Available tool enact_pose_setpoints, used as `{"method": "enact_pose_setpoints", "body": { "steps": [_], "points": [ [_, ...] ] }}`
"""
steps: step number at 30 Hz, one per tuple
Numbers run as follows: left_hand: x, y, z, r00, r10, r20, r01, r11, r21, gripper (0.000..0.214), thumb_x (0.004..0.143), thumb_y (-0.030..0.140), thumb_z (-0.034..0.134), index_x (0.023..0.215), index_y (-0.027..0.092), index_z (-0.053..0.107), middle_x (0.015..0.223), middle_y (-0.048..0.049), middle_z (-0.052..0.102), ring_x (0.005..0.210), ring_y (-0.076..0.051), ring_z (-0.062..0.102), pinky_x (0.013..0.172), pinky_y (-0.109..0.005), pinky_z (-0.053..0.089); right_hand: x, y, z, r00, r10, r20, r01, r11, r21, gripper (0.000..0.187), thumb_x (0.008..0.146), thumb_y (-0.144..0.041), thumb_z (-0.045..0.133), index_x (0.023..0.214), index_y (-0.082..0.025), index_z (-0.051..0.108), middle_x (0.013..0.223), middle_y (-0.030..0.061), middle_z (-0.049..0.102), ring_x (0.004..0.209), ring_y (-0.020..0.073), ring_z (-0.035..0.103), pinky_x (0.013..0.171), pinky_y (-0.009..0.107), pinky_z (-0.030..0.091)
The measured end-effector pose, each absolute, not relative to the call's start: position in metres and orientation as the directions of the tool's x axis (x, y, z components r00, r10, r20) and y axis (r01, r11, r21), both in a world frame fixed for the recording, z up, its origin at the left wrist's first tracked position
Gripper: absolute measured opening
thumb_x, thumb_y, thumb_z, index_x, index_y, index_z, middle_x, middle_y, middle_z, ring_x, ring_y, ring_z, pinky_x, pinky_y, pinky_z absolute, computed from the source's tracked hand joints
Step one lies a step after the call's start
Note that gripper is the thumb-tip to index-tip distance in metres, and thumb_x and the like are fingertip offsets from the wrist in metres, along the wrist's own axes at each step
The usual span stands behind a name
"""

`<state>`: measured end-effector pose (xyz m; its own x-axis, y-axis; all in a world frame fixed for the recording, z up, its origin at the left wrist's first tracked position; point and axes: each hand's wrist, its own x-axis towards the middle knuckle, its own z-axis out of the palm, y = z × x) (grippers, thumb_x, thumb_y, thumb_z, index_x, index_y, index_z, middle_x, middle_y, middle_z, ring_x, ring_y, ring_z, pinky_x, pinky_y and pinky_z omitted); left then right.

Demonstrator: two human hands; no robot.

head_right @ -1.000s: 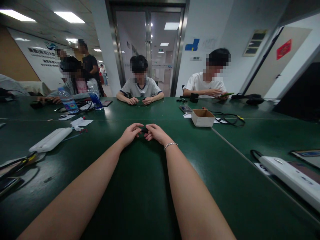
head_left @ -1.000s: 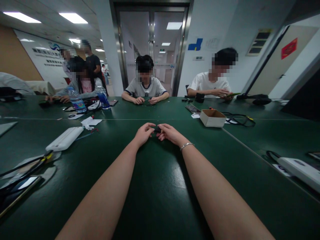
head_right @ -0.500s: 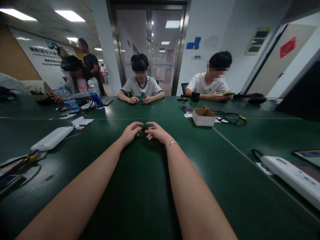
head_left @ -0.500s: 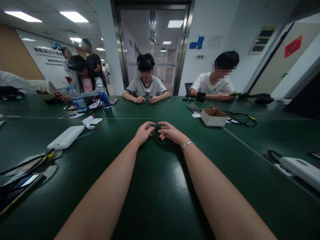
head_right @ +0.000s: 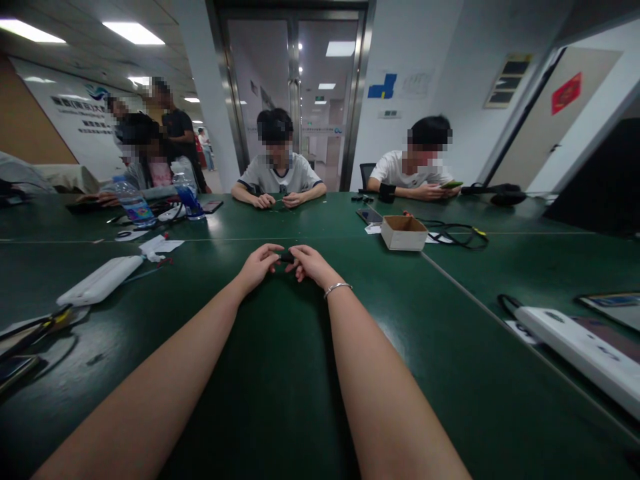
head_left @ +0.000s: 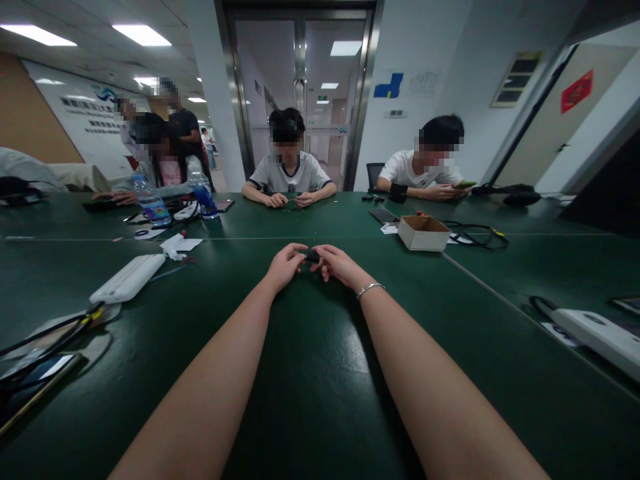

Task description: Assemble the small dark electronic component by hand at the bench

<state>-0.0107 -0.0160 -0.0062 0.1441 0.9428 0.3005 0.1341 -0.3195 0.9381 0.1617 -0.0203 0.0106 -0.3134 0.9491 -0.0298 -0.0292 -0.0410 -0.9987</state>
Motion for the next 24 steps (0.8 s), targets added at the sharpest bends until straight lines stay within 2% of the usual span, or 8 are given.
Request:
{"method": "enact_pose_setpoints", "body": {
  "steps": [4, 7, 9, 13, 17, 18, 21, 24],
  "points": [
    [-0.0114, -0.0153, -0.0072, 0.148, 0.944, 0.295, 0.133, -0.315, 0.94, 0.024, 0.078, 0.02, 0.055, 0.1, 0.016, 0.061, 0.072, -0.0009, 0.057, 0.061, -0.011, 0.053, 0.054, -0.021, 0.042, 0.1621, -0.0216, 0.012, -0.332, 0.942, -0.048, -0.085, -0.081, -0.993, 0.039, 0.087, -0.017, 0.063, 0.12, -0.019, 0.042, 0.078, 0.0003, 0.062, 0.052, 0.0101, 0.062, 0.047, 0.019, 0.054],
    [-0.0115, -0.0154, -0.0067, 0.154, 0.941, 0.3, 0.138, -0.322, 0.937, 0.024, 0.079, 0.019, 0.054, 0.101, 0.015, 0.061, 0.072, -0.0007, 0.057, 0.058, -0.01, 0.051, 0.054, -0.021, 0.042, 0.1628, -0.0228, 0.0133, -0.353, 0.933, -0.074, -0.05, -0.097, -0.994, 0.024, 0.097, -0.029, 0.05, 0.116, -0.016, 0.046, 0.07, 0.0028, 0.062, 0.047, 0.0106, 0.06, 0.042, 0.018, 0.051],
    [-0.0112, -0.0157, -0.0058, 0.141, 0.944, 0.298, 0.134, -0.316, 0.939, 0.025, 0.079, 0.018, 0.053, 0.102, 0.015, 0.062, 0.07, -0.0001, 0.057, 0.055, -0.009, 0.05, 0.053, -0.021, 0.041, 0.163, -0.0236, 0.0135, -0.348, 0.936, -0.047, -0.046, -0.067, -0.997, 0.022, 0.097, -0.028, 0.05, 0.115, -0.016, 0.048, 0.072, 0.0028, 0.063, 0.044, 0.0088, 0.057, 0.04, 0.017, 0.049],
    [-0.01, -0.0172, -0.0037, 0.11, 0.953, 0.283, 0.129, -0.296, 0.946, 0.024, 0.078, 0.018, 0.054, 0.101, 0.014, 0.062, 0.068, 0.0007, 0.056, 0.05, -0.007, 0.048, 0.051, -0.02, 0.039, 0.1629, -0.0242, 0.0127, -0.335, 0.942, 0.0, -0.103, -0.036, -0.994, 0.039, 0.089, -0.019, 0.062, 0.124, -0.02, 0.044, 0.081, 0.0002, 0.061, 0.05, 0.0075, 0.06, 0.047, 0.018, 0.054],
    [-0.0092, -0.019, -0.0018, 0.119, 0.95, 0.288, 0.132, -0.303, 0.944, 0.023, 0.078, 0.017, 0.053, 0.1, 0.014, 0.062, 0.068, 0.0007, 0.056, 0.051, -0.008, 0.049, 0.052, -0.02, 0.04, 0.1632, -0.0237, 0.0126, -0.319, 0.947, -0.043, -0.053, -0.063, -0.997, 0.025, 0.095, -0.025, 0.051, 0.118, -0.014, 0.049, 0.07, 0.0012, 0.06, 0.042, 0.0074, 0.054, 0.038, 0.017, 0.049],
    [-0.0092, -0.0194, -0.0013, 0.116, 0.951, 0.288, 0.131, -0.302, 0.944, 0.023, 0.078, 0.017, 0.053, 0.1, 0.014, 0.062, 0.068, 0.0009, 0.056, 0.051, -0.008, 0.049, 0.051, -0.02, 0.04, 0.1634, -0.0237, 0.0128, -0.327, 0.944, -0.031, -0.052, -0.051, -0.997, 0.025, 0.094, -0.021, 0.054, 0.118, -0.015, 0.049, 0.072, 0.0008, 0.061, 0.041, 0.0068, 0.053, 0.038, 0.017, 0.048],
    [-0.0093, -0.0204, 0.0001, 0.104, 0.954, 0.281, 0.134, -0.293, 0.947, 0.023, 0.078, 0.016, 0.053, 0.1, 0.014, 0.062, 0.067, 0.0012, 0.055, 0.05, -0.007, 0.048, 0.051, -0.02, 0.039, 0.1639, -0.024, 0.0131, -0.359, 0.933, 0.015, -0.094, -0.02, -0.995, 0.043, 0.083, -0.008, 0.064, 0.121, -0.021, 0.047, 0.085, -0.0007, 0.061, 0.046, 0.0056, 0.057, 0.044, 0.017, 0.052],
    [-0.009, -0.0207, 0.0005, 0.107, 0.954, 0.279, 0.129, -0.292, 0.948, 0.023, 0.078, 0.017, 0.053, 0.099, 0.014, 0.062, 0.067, 0.001, 0.055, 0.051, -0.008, 0.048, 0.051, -0.02, 0.039, 0.1637, -0.0232, 0.0125, -0.329, 0.944, -0.02, -0.071, -0.046, -0.996, 0.032, 0.089, -0.018, 0.059, 0.119, -0.018, 0.048, 0.082, 0.0013, 0.062, 0.043, 0.0061, 0.055, 0.041, 0.018, 0.051]
  ]
}}
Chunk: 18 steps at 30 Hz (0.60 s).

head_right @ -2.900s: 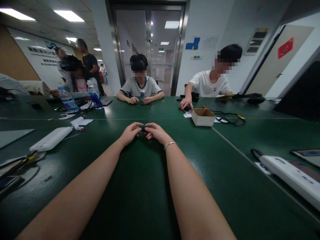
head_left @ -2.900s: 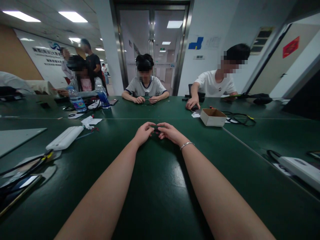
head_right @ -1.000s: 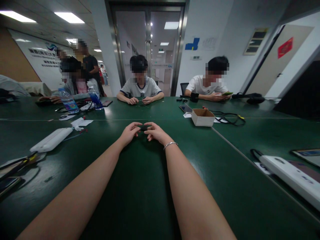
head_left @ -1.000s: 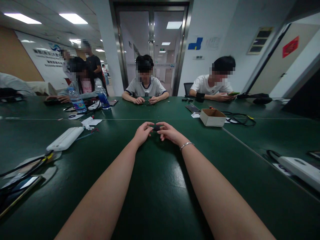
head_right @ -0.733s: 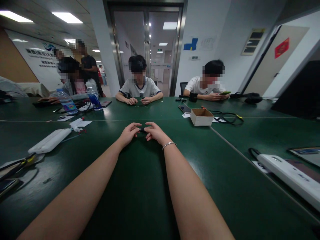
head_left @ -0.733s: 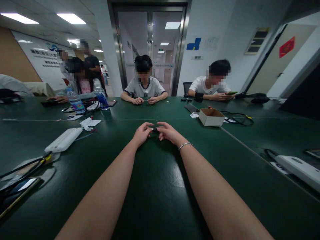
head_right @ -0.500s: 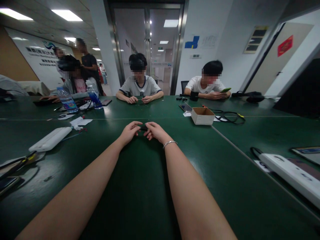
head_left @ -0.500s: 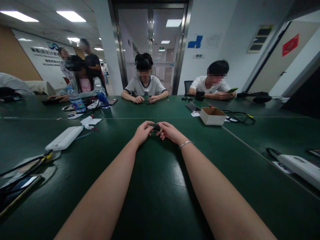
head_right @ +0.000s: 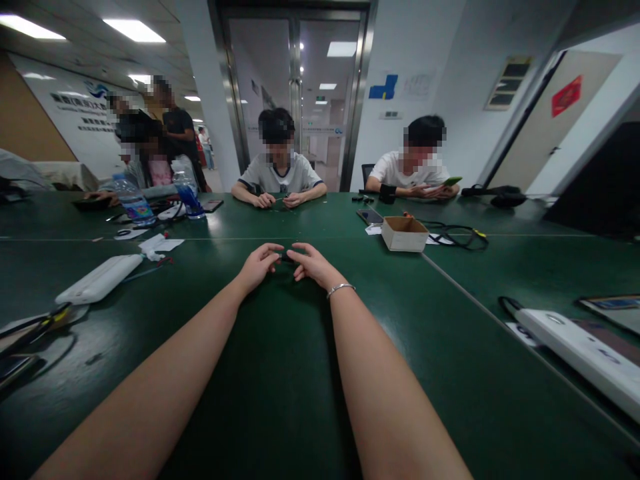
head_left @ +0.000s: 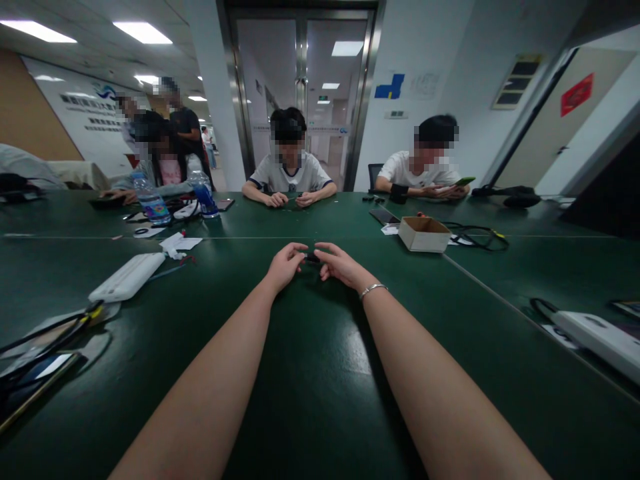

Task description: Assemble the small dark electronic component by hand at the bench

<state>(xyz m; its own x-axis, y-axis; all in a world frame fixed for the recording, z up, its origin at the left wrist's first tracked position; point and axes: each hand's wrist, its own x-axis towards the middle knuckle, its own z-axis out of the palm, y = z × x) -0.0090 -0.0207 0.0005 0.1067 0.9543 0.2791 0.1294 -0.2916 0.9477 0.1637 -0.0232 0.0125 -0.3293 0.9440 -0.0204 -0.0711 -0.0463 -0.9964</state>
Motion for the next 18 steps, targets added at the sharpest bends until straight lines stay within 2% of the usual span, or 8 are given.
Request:
{"method": "enact_pose_setpoints", "body": {
  "steps": [3, 6, 8, 11, 12, 15, 16, 18],
  "points": [
    [-0.0089, -0.02, -0.0001, 0.106, 0.956, 0.275, 0.129, -0.287, 0.949, 0.023, 0.079, 0.016, 0.053, 0.1, 0.014, 0.062, 0.067, 0.001, 0.055, 0.05, -0.008, 0.048, 0.051, -0.02, 0.039, 0.1638, -0.0217, 0.0117, -0.337, 0.942, -0.006, -0.033, -0.018, -0.999, 0.03, 0.09, -0.017, 0.056, 0.119, -0.017, 0.049, 0.082, 0.0024, 0.063, 0.038, 0.0044, 0.049, 0.036, 0.017, 0.047],
    [-0.0094, -0.0191, -0.001, 0.112, 0.953, 0.28, 0.132, -0.294, 0.947, 0.023, 0.079, 0.016, 0.053, 0.101, 0.014, 0.061, 0.068, 0.0009, 0.055, 0.05, -0.007, 0.048, 0.05, -0.02, 0.039, 0.1642, -0.0211, 0.0116, -0.387, 0.921, 0.032, -0.069, 0.006, -0.998, 0.05, 0.08, -0.007, 0.065, 0.125, -0.022, 0.047, 0.096, 0.0025, 0.063, 0.045, 0.0047, 0.056, 0.044, 0.018, 0.053],
    [-0.0099, -0.0187, -0.0015, 0.12, 0.95, 0.287, 0.133, -0.302, 0.944, 0.023, 0.079, 0.017, 0.053, 0.101, 0.014, 0.061, 0.068, 0.0009, 0.055, 0.051, -0.008, 0.048, 0.051, -0.02, 0.039, 0.1639, -0.0207, 0.0111, -0.36, 0.933, 0.006, -0.057, -0.016, -0.998, 0.043, 0.085, -0.015, 0.063, 0.125, -0.019, 0.046, 0.09, 0.0042, 0.064, 0.045, 0.0064, 0.056, 0.044, 0.019, 0.053],
    [-0.0104, -0.0185, -0.0019, 0.12, 0.951, 0.286, 0.133, -0.301, 0.944, 0.023, 0.079, 0.017, 0.053, 0.101, 0.014, 0.061, 0.067, 0.0012, 0.055, 0.051, -0.008, 0.048, 0.051, -0.02, 0.039, 0.1638, -0.0197, 0.0097, -0.326, 0.945, -0.008, -0.014, -0.013, -1.0, 0.03, 0.092, -0.022, 0.054, 0.121, -0.015, 0.049, 0.079, 0.0044, 0.065, 0.038, 0.0059, 0.049, 0.037, 0.019, 0.049],
    [-0.0106, -0.0185, -0.002, 0.118, 0.952, 0.284, 0.131, -0.298, 0.945, 0.024, 0.079, 0.017, 0.053, 0.101, 0.014, 0.061, 0.067, 0.0012, 0.055, 0.051, -0.008, 0.048, 0.051, -0.02, 0.039, 0.164, -0.0194, 0.0093, -0.343, 0.939, 0.006, -0.02, -0.001, -1.0, 0.032, 0.091, -0.019, 0.057, 0.122, -0.017, 0.049, 0.082, 0.0039, 0.065, 0.038, 0.0052, 0.049, 0.038, 0.019, 0.049],
    [-0.0109, -0.0179, -0.0021, 0.117, 0.952, 0.282, 0.134, -0.296, 0.946, 0.024, 0.079, 0.017, 0.052, 0.101, 0.014, 0.062, 0.068, 0.0011, 0.056, 0.051, -0.008, 0.048, 0.051, -0.02, 0.039, 0.1649, -0.0193, 0.0092, -0.392, 0.92, 0.025, -0.083, -0.008, -0.996, 0.056, 0.081, -0.008, 0.066, 0.129, -0.025, 0.044, 0.095, 0.0016, 0.063, 0.046, 0.0053, 0.057, 0.048, 0.02, 0.056],
    [-0.0109, -0.0176, -0.0022, 0.116, 0.952, 0.285, 0.142, -0.3, 0.944, 0.024, 0.079, 0.017, 0.053, 0.101, 0.014, 0.062, 0.068, 0.001, 0.056, 0.05, -0.008, 0.048, 0.051, -0.02, 0.039, 0.1647, -0.0194, 0.0095, -0.388, 0.922, 0.009, -0.09, -0.028, -0.996, 0.056, 0.082, -0.01, 0.066, 0.131, -0.025, 0.042, 0.094, 0.0017, 0.063, 0.048, 0.0061, 0.058, 0.051, 0.021, 0.057],
    [-0.011, -0.017, -0.0025, 0.114, 0.95, 0.291, 0.154, -0.306, 0.939, 0.024, 0.079, 0.018, 0.053, 0.101, 0.015, 0.062, 0.068, 0.0009, 0.056, 0.05, -0.008, 0.048, 0.051, -0.02, 0.038, 0.1635, -0.02, 0.0104, -0.35, 0.936, -0.034, -0.06, -0.059, -0.996, 0.041, 0.091, -0.02, 0.058, 0.129, -0.019, 0.043, 0.082, 0.0026, 0.064, 0.045, 0.0073, 0.057, 0.047, 0.022, 0.056]
  ]
}}
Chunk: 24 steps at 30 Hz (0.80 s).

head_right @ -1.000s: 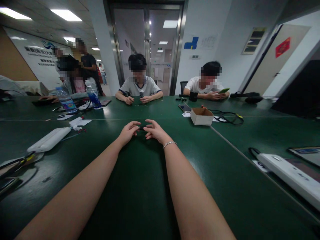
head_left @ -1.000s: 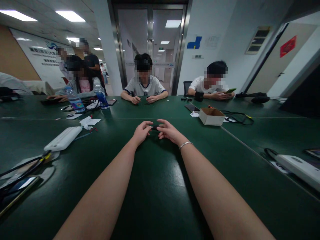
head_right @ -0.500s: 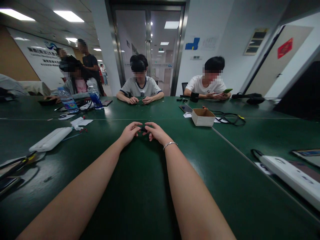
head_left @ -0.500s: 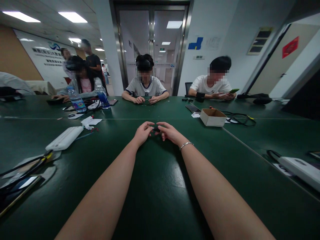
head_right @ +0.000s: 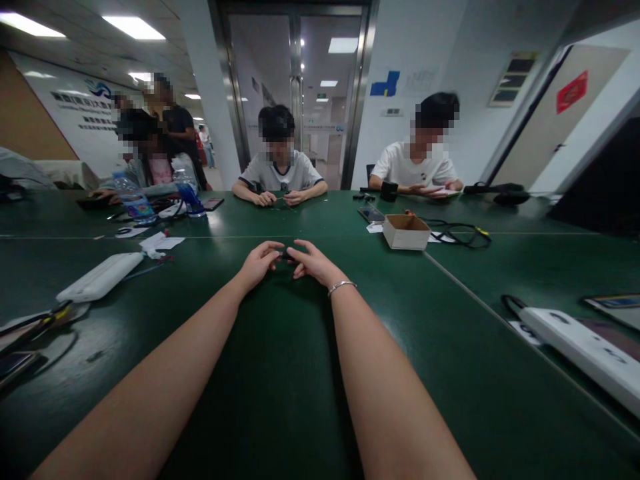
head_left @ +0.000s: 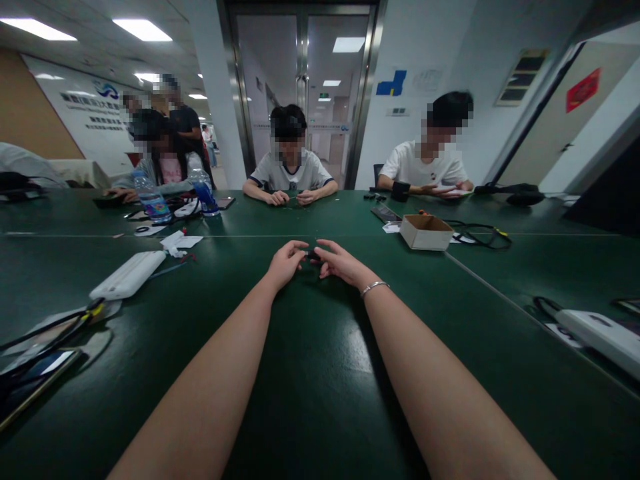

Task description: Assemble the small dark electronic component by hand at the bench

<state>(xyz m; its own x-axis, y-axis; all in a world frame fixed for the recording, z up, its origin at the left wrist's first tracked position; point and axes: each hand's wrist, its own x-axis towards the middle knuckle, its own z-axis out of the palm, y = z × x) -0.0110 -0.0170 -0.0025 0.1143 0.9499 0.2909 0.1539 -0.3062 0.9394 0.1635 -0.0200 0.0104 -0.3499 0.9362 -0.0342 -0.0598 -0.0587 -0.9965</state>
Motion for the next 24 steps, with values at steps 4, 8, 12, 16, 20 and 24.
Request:
{"method": "enact_pose_setpoints", "body": {
  "steps": [4, 8, 12, 16, 20, 24],
  "points": [
    [-0.0112, -0.0157, -0.0038, 0.096, 0.951, 0.295, 0.148, -0.306, 0.94, 0.024, 0.078, 0.017, 0.052, 0.1, 0.015, 0.062, 0.068, 0.0007, 0.056, 0.05, -0.008, 0.048, 0.05, -0.02, 0.038, 0.1612, -0.0218, 0.0125, -0.328, 0.945, -0.016, -0.023, -0.025, -0.999, 0.033, 0.092, -0.016, 0.054, 0.124, -0.017, 0.046, 0.076, 0.0013, 0.062, 0.039, 0.0061, 0.051, 0.041, 0.02, 0.052],
    [-0.0108, -0.0147, -0.0049, 0.099, 0.949, 0.299, 0.14, -0.31, 0.94, 0.023, 0.079, 0.018, 0.052, 0.099, 0.015, 0.062, 0.068, 0.0006, 0.056, 0.05, -0.008, 0.048, 0.05, -0.02, 0.039, 0.162, -0.0228, 0.013, -0.339, 0.941, -0.014, -0.055, -0.035, -0.998, 0.049, 0.084, -0.013, 0.065, 0.127, -0.021, 0.042, 0.083, -0.0004, 0.061, 0.045, 0.0066, 0.057, 0.046, 0.02, 0.055],
    [-0.0103, -0.0154, -0.0044, 0.105, 0.951, 0.29, 0.134, -0.303, 0.944, 0.023, 0.079, 0.017, 0.052, 0.098, 0.015, 0.062, 0.067, 0.0011, 0.056, 0.049, -0.007, 0.048, 0.05, -0.02, 0.039, 0.1623, -0.0222, 0.0118, -0.322, 0.947, -0.013, -0.022, -0.021, -1.0, 0.027, 0.092, -0.021, 0.055, 0.118, -0.017, 0.049, 0.072, -0.0011, 0.06, 0.039, 0.0055, 0.05, 0.041, 0.019, 0.052],
    [-0.0107, -0.0166, -0.0034, 0.101, 0.951, 0.292, 0.137, -0.304, 0.943, 0.022, 0.079, 0.017, 0.052, 0.098, 0.015, 0.062, 0.067, 0.0012, 0.056, 0.049, -0.007, 0.048, 0.049, -0.019, 0.039, 0.1619, -0.0218, 0.0111, -0.337, 0.941, 0.013, -0.048, -0.003, -0.999, 0.039, 0.082, -0.009, 0.064, 0.117, -0.02, 0.05, 0.073, -0.0049, 0.058, 0.042, 0.0054, 0.053, 0.044, 0.019, 0.054],
    [-0.0112, -0.0169, -0.0029, 0.11, 0.949, 0.296, 0.133, -0.309, 0.942, 0.022, 0.079, 0.018, 0.053, 0.099, 0.015, 0.062, 0.068, 0.0009, 0.056, 0.05, -0.007, 0.049, 0.05, -0.019, 0.039, 0.1618, -0.0206, 0.0104, -0.317, 0.948, 0.006, -0.016, 0.001, -1.0, 0.015, 0.09, -0.02, 0.058, 0.104, -0.015, 0.056, 0.065, -0.0022, 0.06, 0.036, 0.0051, 0.044, 0.04, 0.02, 0.052],
    [-0.0109, -0.0176, -0.0019, 0.102, 0.952, 0.288, 0.142, -0.3, 0.943, 0.022, 0.079, 0.018, 0.053, 0.099, 0.015, 0.063, 0.067, 0.0009, 0.056, 0.049, -0.007, 0.048, 0.05, -0.019, 0.038, 0.1621, -0.0199, 0.0098, -0.338, 0.941, 0.024, -0.049, 0.008, -0.999, 0.034, 0.079, -0.007, 0.066, 0.109, -0.019, 0.054, 0.066, -0.0052, 0.059, 0.04, 0.0061, 0.048, 0.045, 0.022, 0.056]
  ]
}}
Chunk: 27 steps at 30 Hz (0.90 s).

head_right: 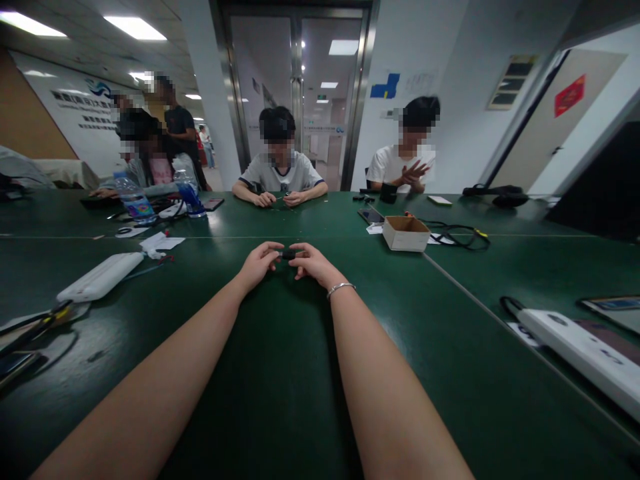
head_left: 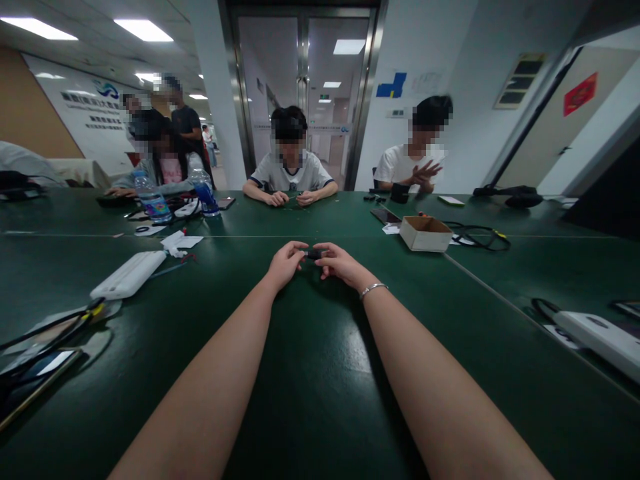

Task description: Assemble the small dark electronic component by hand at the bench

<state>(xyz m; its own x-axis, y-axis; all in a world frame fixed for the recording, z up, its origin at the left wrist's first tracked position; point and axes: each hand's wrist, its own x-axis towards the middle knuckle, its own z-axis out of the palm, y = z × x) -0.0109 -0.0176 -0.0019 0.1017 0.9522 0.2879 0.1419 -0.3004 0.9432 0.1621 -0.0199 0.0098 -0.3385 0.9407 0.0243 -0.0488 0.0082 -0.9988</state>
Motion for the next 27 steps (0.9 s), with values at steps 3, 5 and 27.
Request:
{"method": "enact_pose_setpoints", "body": {
  "steps": [3, 5, 27],
  "points": [
    [-0.0103, -0.0185, -0.0008, 0.103, 0.956, 0.275, 0.147, -0.289, 0.946, 0.022, 0.079, 0.018, 0.052, 0.099, 0.015, 0.063, 0.067, 0.001, 0.056, 0.049, -0.007, 0.048, 0.05, -0.02, 0.038, 0.1613, -0.0199, 0.0102, -0.319, 0.948, -0.003, -0.028, -0.012, -1.0, 0.017, 0.087, -0.017, 0.061, 0.102, -0.016, 0.054, 0.065, -0.0026, 0.06, 0.038, 0.0056, 0.044, 0.042, 0.021, 0.054],
    [-0.0099, -0.0189, 0.0, 0.099, 0.957, 0.272, 0.147, -0.284, 0.947, 0.022, 0.079, 0.017, 0.052, 0.098, 0.014, 0.063, 0.066, 0.0013, 0.055, 0.049, -0.008, 0.048, 0.051, -0.021, 0.038, 0.1605, -0.0199, 0.0106, -0.309, 0.951, -0.008, -0.007, -0.011, -1.0, 0.012, 0.089, -0.02, 0.057, 0.1, -0.015, 0.054, 0.064, -0.002, 0.06, 0.036, 0.0046, 0.041, 0.039, 0.02, 0.052],
    [-0.0103, -0.0193, -0.0013, 0.098, 0.956, 0.278, 0.148, -0.29, 0.946, 0.022, 0.078, 0.019, 0.054, 0.098, 0.015, 0.063, 0.066, 0.001, 0.056, 0.049, -0.008, 0.048, 0.049, -0.02, 0.039, 0.163, -0.0196, 0.0083, -0.334, 0.942, 0.041, -0.083, 0.014, -0.996, 0.027, 0.08, -0.011, 0.063, 0.104, -0.018, 0.056, 0.057, -0.0092, 0.049, 0.038, 0.004, 0.039, 0.044, 0.021, 0.055]
  ]
}}
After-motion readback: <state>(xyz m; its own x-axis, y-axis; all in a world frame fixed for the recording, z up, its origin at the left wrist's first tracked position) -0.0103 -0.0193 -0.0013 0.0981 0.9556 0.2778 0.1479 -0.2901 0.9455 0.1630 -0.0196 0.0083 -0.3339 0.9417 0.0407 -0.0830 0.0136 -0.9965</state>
